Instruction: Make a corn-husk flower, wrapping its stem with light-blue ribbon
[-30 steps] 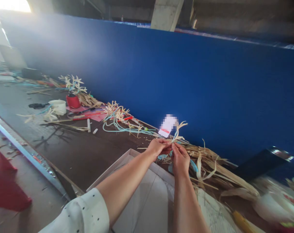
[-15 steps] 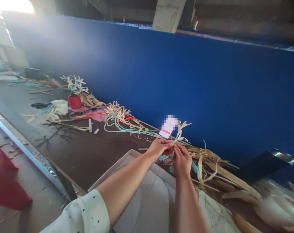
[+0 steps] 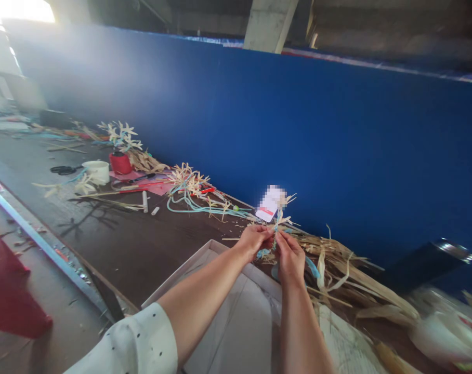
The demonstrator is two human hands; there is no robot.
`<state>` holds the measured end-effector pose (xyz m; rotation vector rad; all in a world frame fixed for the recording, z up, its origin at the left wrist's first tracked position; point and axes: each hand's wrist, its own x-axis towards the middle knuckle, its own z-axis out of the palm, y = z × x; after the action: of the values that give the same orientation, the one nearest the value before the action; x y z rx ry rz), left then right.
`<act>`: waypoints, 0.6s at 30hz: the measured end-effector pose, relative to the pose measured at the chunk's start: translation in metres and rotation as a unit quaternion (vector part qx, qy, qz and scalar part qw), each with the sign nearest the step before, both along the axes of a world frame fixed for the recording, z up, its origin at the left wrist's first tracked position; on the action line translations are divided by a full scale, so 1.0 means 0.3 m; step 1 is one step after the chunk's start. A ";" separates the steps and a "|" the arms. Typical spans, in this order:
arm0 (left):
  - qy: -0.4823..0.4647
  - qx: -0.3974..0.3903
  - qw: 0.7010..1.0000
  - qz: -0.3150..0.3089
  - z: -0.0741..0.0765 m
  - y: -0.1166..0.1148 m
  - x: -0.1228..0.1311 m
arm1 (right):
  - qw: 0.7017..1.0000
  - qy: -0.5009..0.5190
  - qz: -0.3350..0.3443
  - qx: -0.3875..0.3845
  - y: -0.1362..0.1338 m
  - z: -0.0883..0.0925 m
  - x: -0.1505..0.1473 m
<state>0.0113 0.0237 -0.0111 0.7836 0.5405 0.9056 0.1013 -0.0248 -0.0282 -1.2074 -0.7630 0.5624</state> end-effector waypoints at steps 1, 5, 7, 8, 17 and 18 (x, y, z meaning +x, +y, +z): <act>0.005 0.003 1.000 0.006 -0.002 0.001 0.002 | 1.000 0.002 0.000 -0.002 0.000 0.000 -0.001; 0.013 0.006 1.000 0.023 -0.010 0.005 0.009 | 0.999 0.026 -0.008 -0.024 0.002 0.003 -0.005; 0.012 0.000 0.999 0.032 -0.013 0.005 0.011 | 0.999 0.040 -0.011 -0.030 0.002 0.005 -0.007; 0.011 -0.002 0.999 0.035 -0.013 0.005 0.012 | 0.998 0.046 -0.011 -0.031 0.002 0.006 -0.008; 0.023 0.012 0.999 0.042 -0.037 0.015 0.022 | 0.997 0.065 0.011 -0.031 0.007 0.000 -0.004; 0.025 0.012 0.999 0.043 -0.042 0.019 0.023 | 0.997 0.063 0.015 -0.033 0.009 -0.003 -0.002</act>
<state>0.0183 0.0294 -0.0239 0.8107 0.6120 0.9757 0.1006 -0.0221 -0.0290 -1.2095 -0.6610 0.6872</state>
